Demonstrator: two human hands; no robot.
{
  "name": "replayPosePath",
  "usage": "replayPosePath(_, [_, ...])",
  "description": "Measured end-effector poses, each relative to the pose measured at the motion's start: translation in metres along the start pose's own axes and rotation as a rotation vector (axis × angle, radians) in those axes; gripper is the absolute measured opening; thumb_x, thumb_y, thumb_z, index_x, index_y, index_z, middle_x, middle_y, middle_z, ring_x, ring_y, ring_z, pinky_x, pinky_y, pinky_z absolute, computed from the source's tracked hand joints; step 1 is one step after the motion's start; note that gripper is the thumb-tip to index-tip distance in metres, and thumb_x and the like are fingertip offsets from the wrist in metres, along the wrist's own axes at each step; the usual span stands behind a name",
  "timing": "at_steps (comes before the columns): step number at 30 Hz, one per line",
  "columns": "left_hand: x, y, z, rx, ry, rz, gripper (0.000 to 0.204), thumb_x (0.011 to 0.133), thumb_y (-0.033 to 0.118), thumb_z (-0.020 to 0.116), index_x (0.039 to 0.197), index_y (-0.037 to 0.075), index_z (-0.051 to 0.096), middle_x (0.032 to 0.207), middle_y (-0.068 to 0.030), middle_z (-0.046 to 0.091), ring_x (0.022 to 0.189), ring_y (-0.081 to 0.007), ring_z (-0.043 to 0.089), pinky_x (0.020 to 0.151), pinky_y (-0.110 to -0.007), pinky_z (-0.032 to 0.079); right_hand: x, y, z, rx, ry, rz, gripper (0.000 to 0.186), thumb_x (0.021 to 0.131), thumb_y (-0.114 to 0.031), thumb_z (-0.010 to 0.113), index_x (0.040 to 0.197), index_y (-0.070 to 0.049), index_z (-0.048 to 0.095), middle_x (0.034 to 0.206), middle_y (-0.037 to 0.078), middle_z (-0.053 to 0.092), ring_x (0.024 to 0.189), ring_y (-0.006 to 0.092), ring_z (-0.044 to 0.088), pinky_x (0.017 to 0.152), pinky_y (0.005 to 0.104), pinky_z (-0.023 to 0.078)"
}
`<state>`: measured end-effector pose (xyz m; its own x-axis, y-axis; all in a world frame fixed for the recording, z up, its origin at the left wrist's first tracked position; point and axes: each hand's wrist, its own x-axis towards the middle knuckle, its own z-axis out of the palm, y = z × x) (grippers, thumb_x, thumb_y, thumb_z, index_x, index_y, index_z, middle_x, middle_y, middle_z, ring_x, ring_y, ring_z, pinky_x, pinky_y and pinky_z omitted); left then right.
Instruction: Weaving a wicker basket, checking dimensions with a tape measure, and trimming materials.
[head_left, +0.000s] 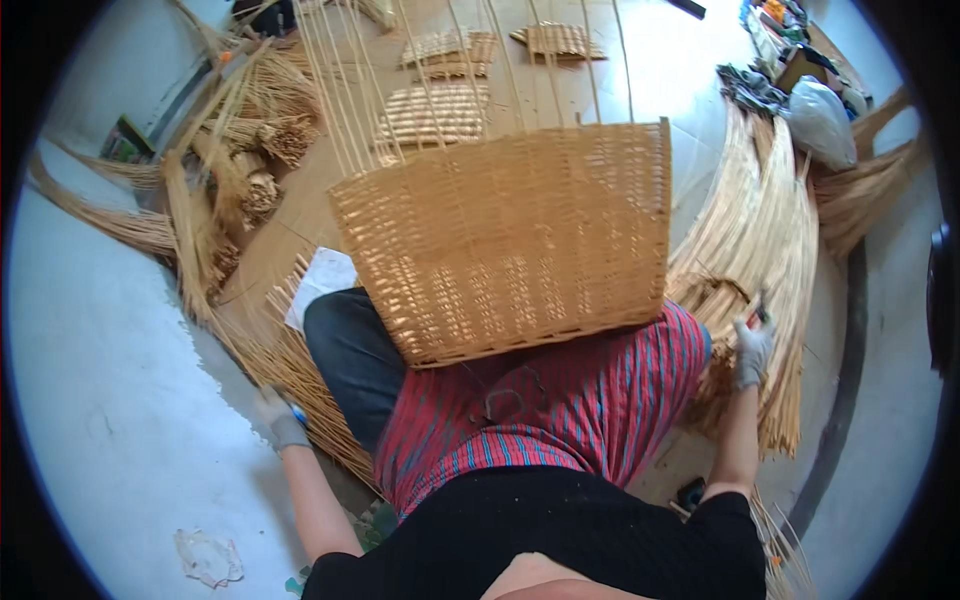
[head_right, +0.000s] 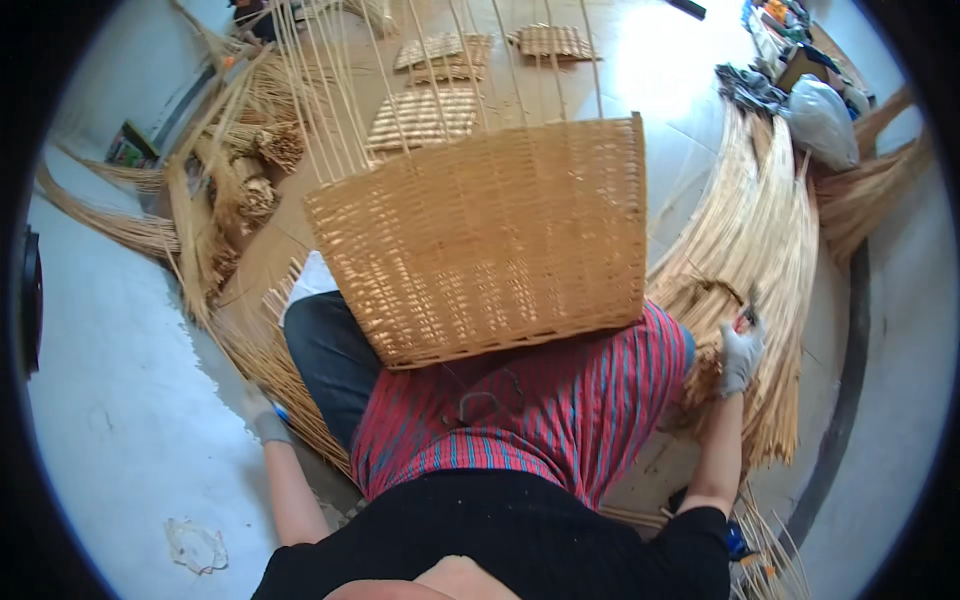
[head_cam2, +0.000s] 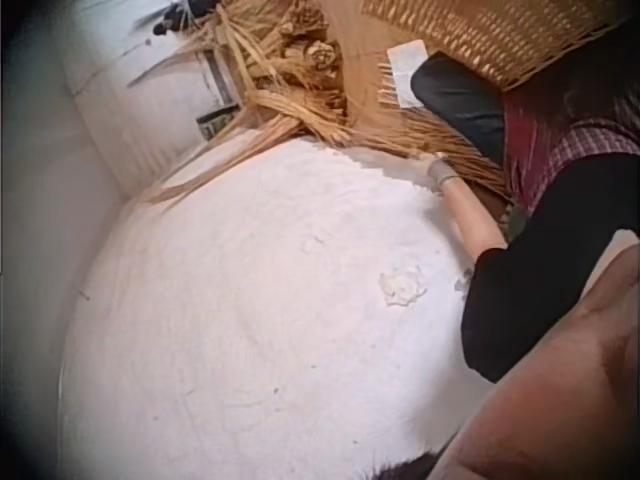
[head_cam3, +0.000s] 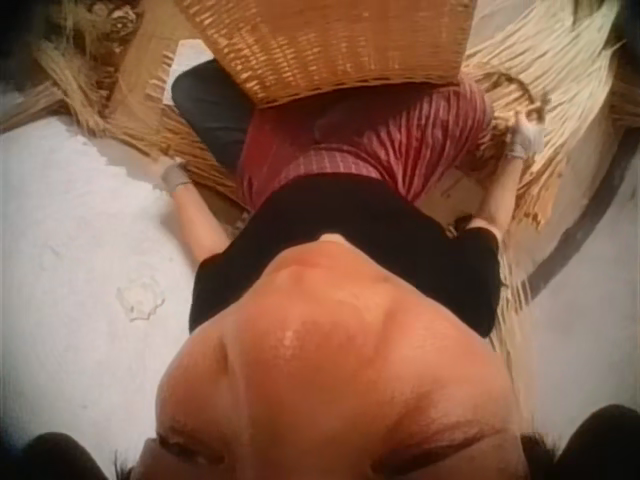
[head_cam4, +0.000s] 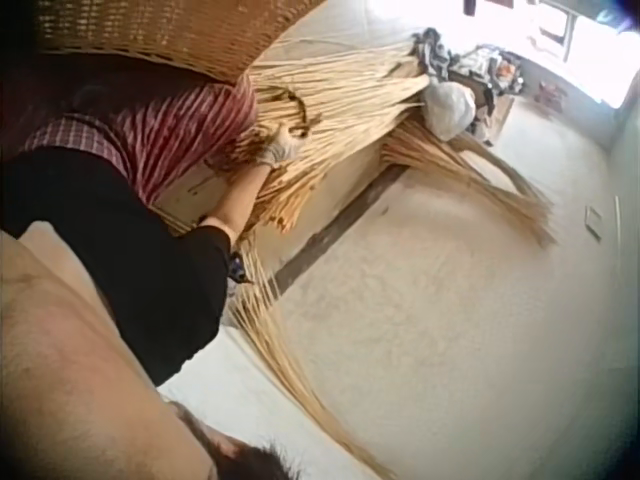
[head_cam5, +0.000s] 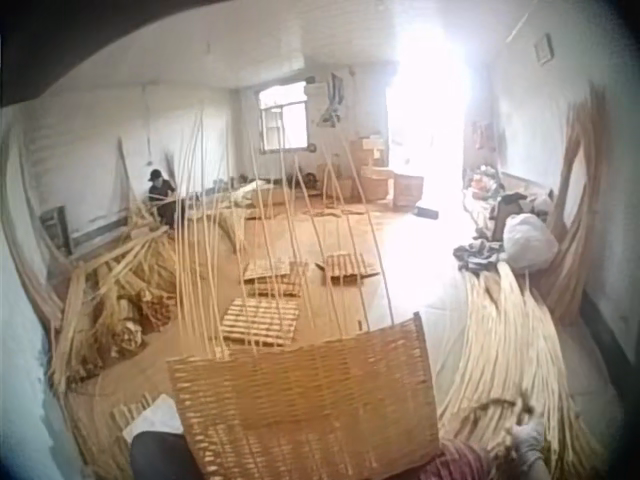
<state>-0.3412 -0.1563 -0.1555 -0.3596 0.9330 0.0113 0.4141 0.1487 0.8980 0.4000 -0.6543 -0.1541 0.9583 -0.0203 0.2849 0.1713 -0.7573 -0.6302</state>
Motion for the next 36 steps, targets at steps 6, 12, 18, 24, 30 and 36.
replayPosePath(6, [-0.064, -0.158, -0.032, 0.599, -0.312, -0.69, 0.035, 0.093, 0.023, 0.065, 0.121, 0.003, 0.064, 0.117, -0.0147, 0.069, 0.1, -0.0269, 0.067, 0.084, -0.036, 0.054, 0.005, 0.074, -0.039, -0.832, 0.147, 0.185, 0.082, 0.075, -0.05, 0.075, 0.146, -0.025, 0.044, 0.112, 0.022, 0.068, 0.096, 0.0371, 0.068, 0.079, 0.052, 0.053])
replayPosePath(12, [-0.045, -0.023, 0.014, 0.229, 0.165, 0.191, 0.032, 0.099, 0.021, 0.059, 0.125, 0.002, 0.061, 0.109, -0.0128, 0.068, 0.083, -0.0213, 0.064, 0.073, -0.034, 0.052, 0.021, 0.145, -0.031, -0.691, -0.026, 0.429, 0.082, 0.084, -0.072, 0.056, 0.15, -0.025, 0.041, 0.127, 0.023, 0.063, 0.112, 0.0426, 0.063, 0.092, 0.0553, 0.049])
replayPosePath(18, [-0.07, 0.188, 0.109, 0.032, -0.16, 0.444, 0.037, 0.101, 0.029, 0.061, 0.13, 0.005, 0.058, 0.096, -0.0048, 0.064, 0.051, -0.0051, 0.046, 0.042, -0.021, 0.038, 0.047, 0.185, -0.015, -0.697, -0.246, 0.511, 0.088, 0.086, -0.083, 0.035, 0.152, -0.026, 0.041, 0.147, 0.016, 0.051, 0.132, 0.0396, 0.05, 0.107, 0.0501, 0.041])
replayPosePath(24, [-0.097, 0.187, 0.176, -0.05, -0.548, 0.06, 0.044, 0.1, 0.023, 0.062, 0.137, 0.001, 0.051, 0.089, -0.0051, 0.065, 0.042, -0.0061, 0.045, 0.037, -0.024, 0.036, 0.004, 0.09, -0.029, -0.664, -0.27, 0.214, 0.065, 0.09, -0.049, 0.063, 0.136, -0.003, 0.057, 0.134, 0.023, 0.06, 0.125, 0.0382, 0.056, 0.105, 0.0439, 0.043])
replayPosePath(30, [-0.045, 0.21, 0.176, -0.261, -0.519, 0.409, 0.054, 0.101, 0.029, 0.061, 0.148, 0.011, 0.042, 0.104, -0.0076, 0.064, 0.048, -0.0038, 0.044, 0.04, -0.019, 0.035, -0.102, -0.105, -0.012, 0.192, -0.121, -0.2, 0.019, 0.098, -0.011, 0.061, 0.114, -0.002, 0.067, 0.106, 0.012, 0.068, 0.1, 0.0224, 0.064, 0.093, 0.0347, 0.049])
replayPosePath(36, [0.002, 0.244, 0.19, -0.109, -0.798, 0.473, 0.041, 0.094, 0.033, 0.071, 0.126, 0.008, 0.062, 0.089, 0.0031, 0.062, 0.054, -0.0014, 0.044, 0.046, -0.018, 0.035, -0.258, -0.196, 0.086, 0.591, -1.767, 0.495, 0.038, 0.095, -0.016, 0.062, 0.128, 0.002, 0.057, 0.103, 0.01, 0.066, 0.088, 0.0192, 0.065, 0.079, 0.0328, 0.054])
